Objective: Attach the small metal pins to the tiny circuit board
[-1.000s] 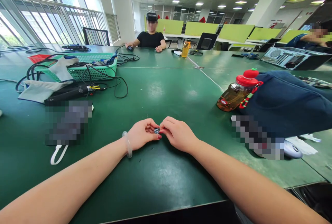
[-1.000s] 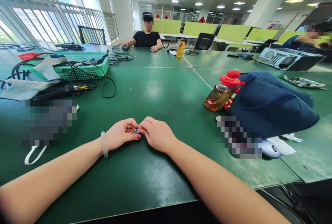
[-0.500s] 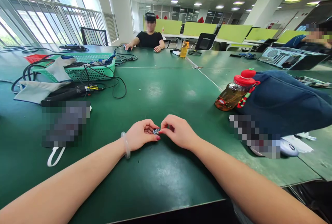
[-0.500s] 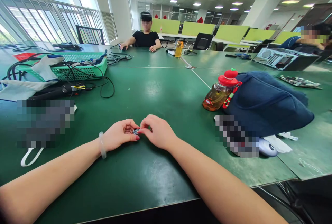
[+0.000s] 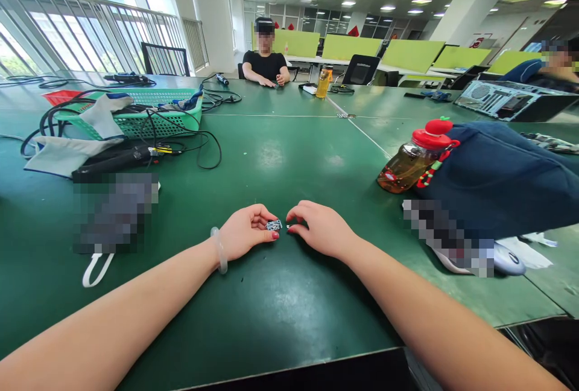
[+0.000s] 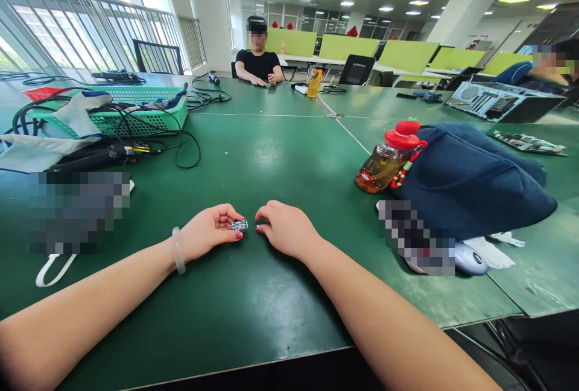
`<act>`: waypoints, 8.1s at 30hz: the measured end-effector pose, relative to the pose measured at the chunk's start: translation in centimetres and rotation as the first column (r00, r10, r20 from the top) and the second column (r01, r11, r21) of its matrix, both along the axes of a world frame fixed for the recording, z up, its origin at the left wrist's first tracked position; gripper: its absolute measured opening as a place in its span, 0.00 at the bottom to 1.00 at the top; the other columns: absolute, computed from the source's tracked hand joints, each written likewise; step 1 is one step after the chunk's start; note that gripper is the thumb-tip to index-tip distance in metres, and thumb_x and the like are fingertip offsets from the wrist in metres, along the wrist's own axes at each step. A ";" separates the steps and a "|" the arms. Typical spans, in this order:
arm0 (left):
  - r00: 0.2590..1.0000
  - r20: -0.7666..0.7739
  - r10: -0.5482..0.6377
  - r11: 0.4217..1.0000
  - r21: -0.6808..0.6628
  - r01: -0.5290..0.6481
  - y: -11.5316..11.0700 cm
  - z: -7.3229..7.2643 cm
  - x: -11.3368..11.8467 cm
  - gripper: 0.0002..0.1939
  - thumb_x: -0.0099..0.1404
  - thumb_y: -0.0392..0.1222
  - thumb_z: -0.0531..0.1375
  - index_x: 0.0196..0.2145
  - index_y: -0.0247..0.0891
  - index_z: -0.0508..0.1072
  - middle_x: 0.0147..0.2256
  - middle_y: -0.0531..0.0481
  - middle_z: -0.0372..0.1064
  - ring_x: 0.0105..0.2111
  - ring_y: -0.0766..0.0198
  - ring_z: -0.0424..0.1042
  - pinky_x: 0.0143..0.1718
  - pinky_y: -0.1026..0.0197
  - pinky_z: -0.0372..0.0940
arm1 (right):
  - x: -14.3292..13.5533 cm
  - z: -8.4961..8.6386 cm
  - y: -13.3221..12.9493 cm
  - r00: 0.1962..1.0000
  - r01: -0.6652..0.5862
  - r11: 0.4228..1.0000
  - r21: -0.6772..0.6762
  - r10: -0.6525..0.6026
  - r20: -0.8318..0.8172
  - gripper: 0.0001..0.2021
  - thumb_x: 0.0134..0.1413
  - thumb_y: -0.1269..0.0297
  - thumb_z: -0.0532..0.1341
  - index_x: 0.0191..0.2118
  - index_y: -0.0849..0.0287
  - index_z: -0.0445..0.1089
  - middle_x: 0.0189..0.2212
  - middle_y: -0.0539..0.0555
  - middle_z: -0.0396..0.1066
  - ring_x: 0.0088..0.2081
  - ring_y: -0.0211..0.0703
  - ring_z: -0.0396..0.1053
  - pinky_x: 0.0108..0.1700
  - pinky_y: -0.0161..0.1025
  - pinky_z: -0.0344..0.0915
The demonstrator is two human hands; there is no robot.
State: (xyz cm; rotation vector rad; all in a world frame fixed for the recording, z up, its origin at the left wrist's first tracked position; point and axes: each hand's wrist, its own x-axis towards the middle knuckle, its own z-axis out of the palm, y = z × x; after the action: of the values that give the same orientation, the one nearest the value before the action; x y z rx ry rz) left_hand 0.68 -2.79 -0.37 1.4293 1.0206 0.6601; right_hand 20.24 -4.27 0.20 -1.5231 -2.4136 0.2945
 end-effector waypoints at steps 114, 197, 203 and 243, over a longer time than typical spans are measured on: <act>0.604 -0.545 0.581 0.801 0.514 -0.307 6.5 0.6 -10.1 0.20 0.58 0.47 0.51 0.44 0.36 0.72 0.31 0.47 0.72 0.28 0.61 0.67 0.28 0.62 0.58 | -0.7 -1.2 0.7 0.940 0.121 0.991 -0.050 -0.130 -0.315 0.12 0.56 0.60 0.51 0.29 0.58 0.69 0.25 0.48 0.68 0.26 0.34 0.62 0.28 0.32 0.56; 0.890 -0.445 0.103 0.779 0.592 0.205 -1.0 0.9 0.0 0.18 0.58 0.40 0.57 0.48 0.42 0.69 0.28 0.56 0.71 0.28 0.68 0.69 0.36 0.64 0.65 | -2.1 -0.8 0.2 0.668 -0.013 0.895 -0.445 -0.324 -0.670 0.08 0.47 0.62 0.59 0.27 0.62 0.71 0.13 0.45 0.63 0.16 0.29 0.58 0.20 0.28 0.55; 0.863 -0.494 0.105 0.736 0.622 0.267 -1.2 1.2 0.0 0.18 0.59 0.38 0.56 0.48 0.44 0.69 0.28 0.56 0.71 0.27 0.68 0.67 0.34 0.65 0.63 | -2.1 -0.8 -0.1 0.719 0.014 0.926 -0.377 -0.271 -0.640 0.08 0.47 0.63 0.58 0.28 0.61 0.71 0.16 0.46 0.65 0.18 0.31 0.61 0.25 0.30 0.59; 0.950 -0.292 0.107 0.895 0.445 0.036 -0.1 -0.4 -0.6 0.16 0.59 0.41 0.54 0.45 0.40 0.69 0.30 0.51 0.70 0.30 0.66 0.69 0.36 0.62 0.65 | -0.5 -0.4 0.2 0.997 -0.045 0.996 -0.079 0.040 -0.071 0.04 0.50 0.68 0.59 0.29 0.56 0.72 0.29 0.49 0.70 0.31 0.35 0.65 0.33 0.32 0.57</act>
State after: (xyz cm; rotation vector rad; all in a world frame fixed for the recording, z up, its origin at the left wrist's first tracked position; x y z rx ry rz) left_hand 0.04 -2.88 -0.76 1.9688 1.1908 0.7436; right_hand 19.78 -4.05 -0.22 -1.4708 -2.4093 0.4508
